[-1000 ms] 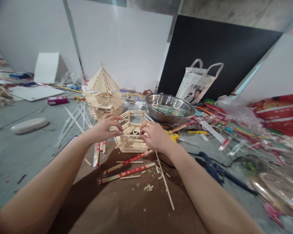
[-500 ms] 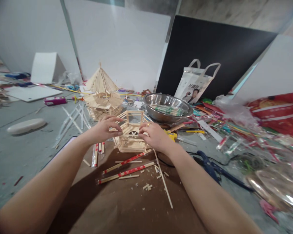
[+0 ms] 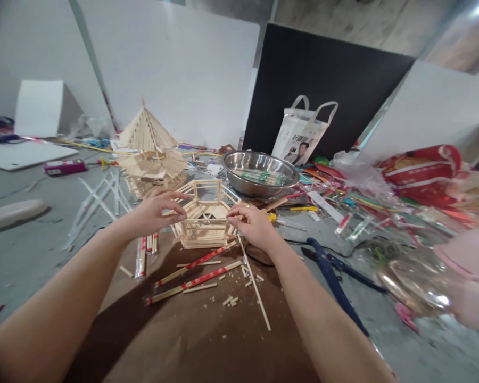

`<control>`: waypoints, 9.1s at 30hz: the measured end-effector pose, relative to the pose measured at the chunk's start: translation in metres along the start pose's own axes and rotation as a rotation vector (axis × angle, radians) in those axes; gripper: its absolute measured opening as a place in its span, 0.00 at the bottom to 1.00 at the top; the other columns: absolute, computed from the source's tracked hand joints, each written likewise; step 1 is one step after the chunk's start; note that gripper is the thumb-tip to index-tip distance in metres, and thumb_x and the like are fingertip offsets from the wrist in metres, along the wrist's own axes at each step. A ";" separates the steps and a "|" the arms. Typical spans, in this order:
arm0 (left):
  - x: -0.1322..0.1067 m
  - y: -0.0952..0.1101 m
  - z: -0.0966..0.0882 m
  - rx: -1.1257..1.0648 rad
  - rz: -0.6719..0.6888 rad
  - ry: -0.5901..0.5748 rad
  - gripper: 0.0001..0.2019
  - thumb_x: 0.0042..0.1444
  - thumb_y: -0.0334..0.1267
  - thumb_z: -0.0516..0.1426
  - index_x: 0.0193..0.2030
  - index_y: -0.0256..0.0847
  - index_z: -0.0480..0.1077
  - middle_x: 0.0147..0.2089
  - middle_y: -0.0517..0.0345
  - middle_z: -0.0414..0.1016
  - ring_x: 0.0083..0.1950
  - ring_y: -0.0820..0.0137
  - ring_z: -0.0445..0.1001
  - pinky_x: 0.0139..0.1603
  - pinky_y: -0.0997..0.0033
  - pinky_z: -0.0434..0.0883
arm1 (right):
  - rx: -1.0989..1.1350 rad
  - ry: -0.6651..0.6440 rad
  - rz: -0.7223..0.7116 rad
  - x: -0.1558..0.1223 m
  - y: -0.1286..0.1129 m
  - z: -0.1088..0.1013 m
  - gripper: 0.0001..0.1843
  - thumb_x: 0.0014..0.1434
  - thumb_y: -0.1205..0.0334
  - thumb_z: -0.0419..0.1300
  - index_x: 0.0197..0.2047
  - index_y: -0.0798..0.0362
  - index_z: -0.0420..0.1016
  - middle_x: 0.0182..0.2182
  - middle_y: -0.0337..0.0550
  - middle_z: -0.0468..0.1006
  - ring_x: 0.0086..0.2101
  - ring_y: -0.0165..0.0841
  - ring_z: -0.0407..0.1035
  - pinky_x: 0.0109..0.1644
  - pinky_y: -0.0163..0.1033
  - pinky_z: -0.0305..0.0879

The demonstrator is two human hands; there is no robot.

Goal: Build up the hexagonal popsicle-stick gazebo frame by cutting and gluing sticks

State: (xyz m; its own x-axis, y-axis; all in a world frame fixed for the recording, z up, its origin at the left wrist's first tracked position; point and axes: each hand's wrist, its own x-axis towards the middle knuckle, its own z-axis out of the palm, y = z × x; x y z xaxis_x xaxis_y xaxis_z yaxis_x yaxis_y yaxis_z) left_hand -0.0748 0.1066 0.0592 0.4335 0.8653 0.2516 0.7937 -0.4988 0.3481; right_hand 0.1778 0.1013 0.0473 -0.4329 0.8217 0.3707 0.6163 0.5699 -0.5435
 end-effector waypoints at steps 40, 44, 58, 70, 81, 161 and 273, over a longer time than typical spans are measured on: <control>0.006 0.060 0.057 0.312 0.263 0.332 0.07 0.53 0.33 0.49 0.30 0.41 0.67 0.27 0.58 0.73 0.41 0.66 0.64 0.49 0.57 0.51 | -0.150 0.055 -0.125 -0.011 0.001 0.016 0.06 0.50 0.66 0.56 0.34 0.54 0.67 0.37 0.46 0.71 0.41 0.33 0.63 0.46 0.40 0.58; 0.008 0.057 0.059 0.283 0.263 0.337 0.07 0.53 0.34 0.50 0.29 0.42 0.68 0.25 0.59 0.72 0.39 0.67 0.65 0.48 0.58 0.51 | -0.133 0.048 -0.103 -0.011 0.002 0.016 0.07 0.50 0.66 0.56 0.35 0.55 0.67 0.38 0.46 0.71 0.41 0.34 0.63 0.46 0.40 0.58; 0.018 0.060 0.046 0.266 0.190 0.176 0.12 0.52 0.44 0.50 0.29 0.42 0.71 0.29 0.55 0.73 0.38 0.66 0.68 0.48 0.56 0.51 | -0.100 0.052 -0.089 -0.011 0.002 0.015 0.06 0.50 0.66 0.55 0.35 0.54 0.66 0.38 0.46 0.71 0.41 0.34 0.63 0.45 0.41 0.58; 0.025 0.060 0.042 0.218 0.141 0.086 0.12 0.51 0.45 0.50 0.28 0.45 0.73 0.28 0.57 0.73 0.38 0.66 0.68 0.48 0.55 0.48 | -0.069 0.022 -0.085 -0.010 0.003 0.015 0.05 0.50 0.65 0.55 0.34 0.53 0.66 0.36 0.44 0.71 0.40 0.33 0.63 0.45 0.41 0.58; 0.026 0.058 0.041 0.190 0.158 0.079 0.13 0.50 0.47 0.51 0.26 0.45 0.73 0.26 0.58 0.73 0.37 0.66 0.68 0.48 0.54 0.49 | -0.068 0.009 -0.084 -0.010 0.004 0.015 0.06 0.50 0.65 0.55 0.34 0.54 0.66 0.37 0.45 0.70 0.41 0.33 0.63 0.45 0.40 0.57; 0.002 -0.001 -0.003 -0.139 0.039 -0.208 0.09 0.45 0.36 0.53 0.32 0.39 0.72 0.25 0.63 0.71 0.25 0.78 0.64 0.27 0.80 0.58 | -0.479 -0.024 -0.134 0.017 -0.037 0.026 0.12 0.55 0.57 0.52 0.29 0.51 0.74 0.26 0.39 0.76 0.31 0.31 0.65 0.38 0.38 0.48; 0.002 -0.014 0.001 -0.352 0.045 -0.285 0.11 0.46 0.32 0.52 0.38 0.37 0.69 0.29 0.59 0.74 0.30 0.75 0.70 0.31 0.78 0.64 | -0.821 -0.331 -0.275 0.044 -0.068 0.035 0.13 0.54 0.65 0.48 0.29 0.53 0.74 0.26 0.44 0.76 0.30 0.32 0.67 0.38 0.39 0.47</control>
State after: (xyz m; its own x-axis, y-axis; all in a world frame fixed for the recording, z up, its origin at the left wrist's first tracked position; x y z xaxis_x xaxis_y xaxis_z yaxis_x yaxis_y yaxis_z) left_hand -0.0846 0.1157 0.0544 0.6036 0.7967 0.0318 0.5992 -0.4795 0.6411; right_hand 0.0934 0.0985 0.0740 -0.7209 0.6852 0.1045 0.6821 0.6746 0.2824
